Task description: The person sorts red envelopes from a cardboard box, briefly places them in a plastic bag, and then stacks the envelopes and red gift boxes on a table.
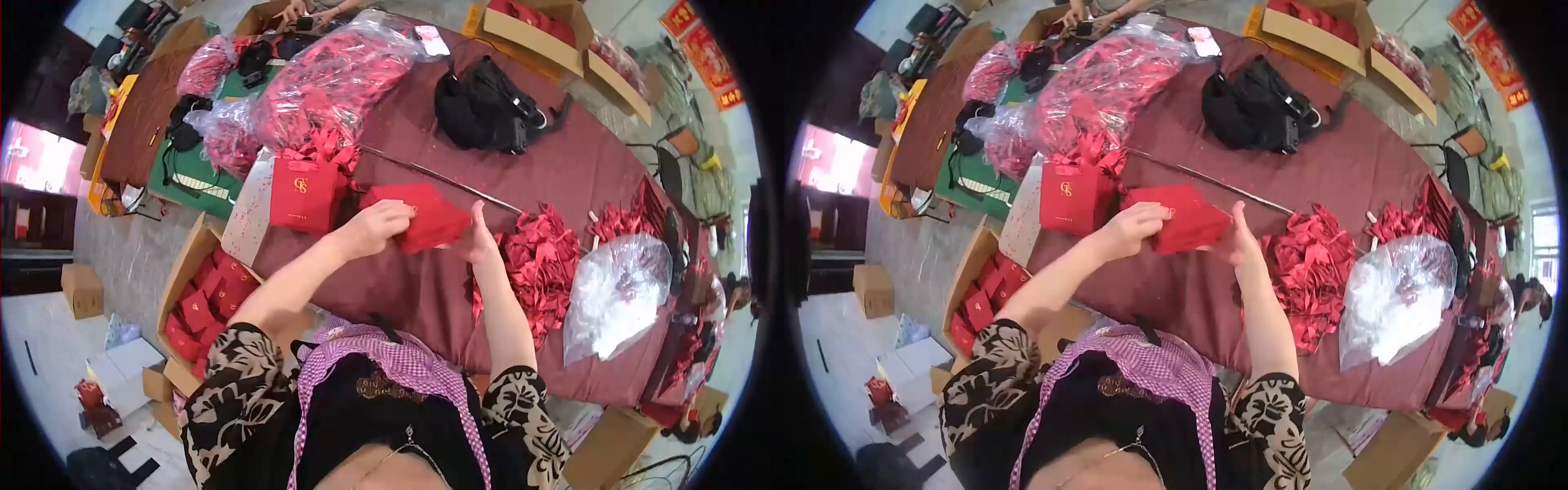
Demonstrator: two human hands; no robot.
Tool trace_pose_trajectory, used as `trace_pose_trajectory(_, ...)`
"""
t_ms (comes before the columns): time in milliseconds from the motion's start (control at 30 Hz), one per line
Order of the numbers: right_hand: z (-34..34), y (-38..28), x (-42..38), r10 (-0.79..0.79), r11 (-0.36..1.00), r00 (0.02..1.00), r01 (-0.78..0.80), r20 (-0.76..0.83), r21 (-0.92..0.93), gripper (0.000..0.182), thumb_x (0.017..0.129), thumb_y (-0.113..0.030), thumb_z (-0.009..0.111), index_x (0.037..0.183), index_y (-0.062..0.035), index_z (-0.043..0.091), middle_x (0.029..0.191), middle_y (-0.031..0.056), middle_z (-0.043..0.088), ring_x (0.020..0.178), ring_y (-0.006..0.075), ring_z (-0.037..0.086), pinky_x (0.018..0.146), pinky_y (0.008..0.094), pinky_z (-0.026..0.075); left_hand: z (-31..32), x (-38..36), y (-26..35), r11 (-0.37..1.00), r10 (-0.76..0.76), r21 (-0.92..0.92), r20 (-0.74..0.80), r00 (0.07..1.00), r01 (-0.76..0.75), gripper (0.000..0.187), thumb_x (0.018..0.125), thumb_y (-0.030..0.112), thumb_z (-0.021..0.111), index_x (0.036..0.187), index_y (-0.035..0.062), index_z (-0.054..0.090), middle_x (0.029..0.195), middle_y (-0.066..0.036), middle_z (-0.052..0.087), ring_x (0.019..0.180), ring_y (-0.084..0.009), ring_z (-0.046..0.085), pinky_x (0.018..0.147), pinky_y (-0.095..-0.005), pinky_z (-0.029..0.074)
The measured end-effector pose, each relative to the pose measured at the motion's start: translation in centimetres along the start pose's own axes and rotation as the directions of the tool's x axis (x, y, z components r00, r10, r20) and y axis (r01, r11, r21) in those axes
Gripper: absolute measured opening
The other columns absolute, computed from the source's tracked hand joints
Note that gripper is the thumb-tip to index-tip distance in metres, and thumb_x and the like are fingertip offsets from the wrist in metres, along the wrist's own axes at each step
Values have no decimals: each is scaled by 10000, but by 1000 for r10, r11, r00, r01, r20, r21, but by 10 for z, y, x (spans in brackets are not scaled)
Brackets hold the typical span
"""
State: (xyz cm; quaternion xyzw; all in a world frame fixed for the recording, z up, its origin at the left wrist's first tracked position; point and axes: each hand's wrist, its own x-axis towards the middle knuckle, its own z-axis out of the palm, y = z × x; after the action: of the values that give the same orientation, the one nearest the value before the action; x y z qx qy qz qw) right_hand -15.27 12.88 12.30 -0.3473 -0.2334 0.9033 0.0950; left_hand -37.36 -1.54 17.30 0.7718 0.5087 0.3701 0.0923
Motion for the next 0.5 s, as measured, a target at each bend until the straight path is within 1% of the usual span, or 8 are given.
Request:
trace_pose_trajectory(67,-17,9,1,-74,996,956,87,283,-33,883,792,-768,320,1386,-117,355,1371,86,437,1228,278,442,950,515,388,-18,3,4,963,250,67,152,956,-262,199,658,8,617,832,10,521,1107,-170,593,1069,-327,564,953,-449,456)
trace_pose_trajectory(100,-23,15,5,-79,997,940,75,332,26,819,839,-687,399,1390,-83,353,1351,84,464,1222,253,450,978,459,383,-23,2,0,937,323,80,182,929,-341,180,677,37,613,825,18,512,1127,-179,584,1073,-320,564,957,-448,455)
trace_pose_trajectory(167,-27,30,26,-49,956,990,86,135,-281,677,862,-515,554,1317,-26,444,1292,88,516,1175,221,494,965,394,410,-33,0,-10,855,457,141,252,853,-499,152,725,113,591,791,43,474,1140,-184,571,1070,-305,569,958,-447,458)
trace_pose_trajectory(200,2,21,12,52,971,997,-38,52,-237,499,828,-269,657,1220,9,525,1183,102,587,1074,198,564,928,346,448,-36,2,-13,856,453,144,255,855,-496,152,725,113,591,791,43,474,1140,-184,571,1070,-305,569,958,-447,458)
trace_pose_trajectory(267,9,29,22,44,980,998,-35,39,-198,460,806,-211,665,1191,8,541,1141,107,604,1029,199,585,909,344,464,-43,7,-20,794,537,106,337,773,-598,140,736,110,579,777,54,458,1113,-174,574,1081,-310,561,975,-452,442)
trace_pose_trajectory(367,17,28,42,8,997,999,-11,-47,-71,401,762,-94,662,1133,13,555,1008,98,645,920,193,620,863,337,493,-54,10,-46,807,365,308,411,835,-504,146,768,137,539,856,65,448,1250,-162,512,1190,-343,473,1025,-499,362)
trace_pose_trajectory(400,19,28,49,-87,995,990,82,-111,-52,381,760,-86,662,1113,13,557,989,91,644,904,191,621,847,337,496,-60,12,-49,800,226,414,462,858,-434,208,777,141,524,971,66,510,1340,-137,449,1259,-340,396,1058,-502,305)
trace_pose_trajectory(500,28,38,74,-353,932,903,363,-243,-8,322,750,-47,660,1054,2,567,933,76,645,838,181,620,798,332,503,-70,15,-57,706,-84,674,382,920,-215,411,797,150,504,1199,66,517,1385,-129,389,1299,-356,322,1067,-490,266)
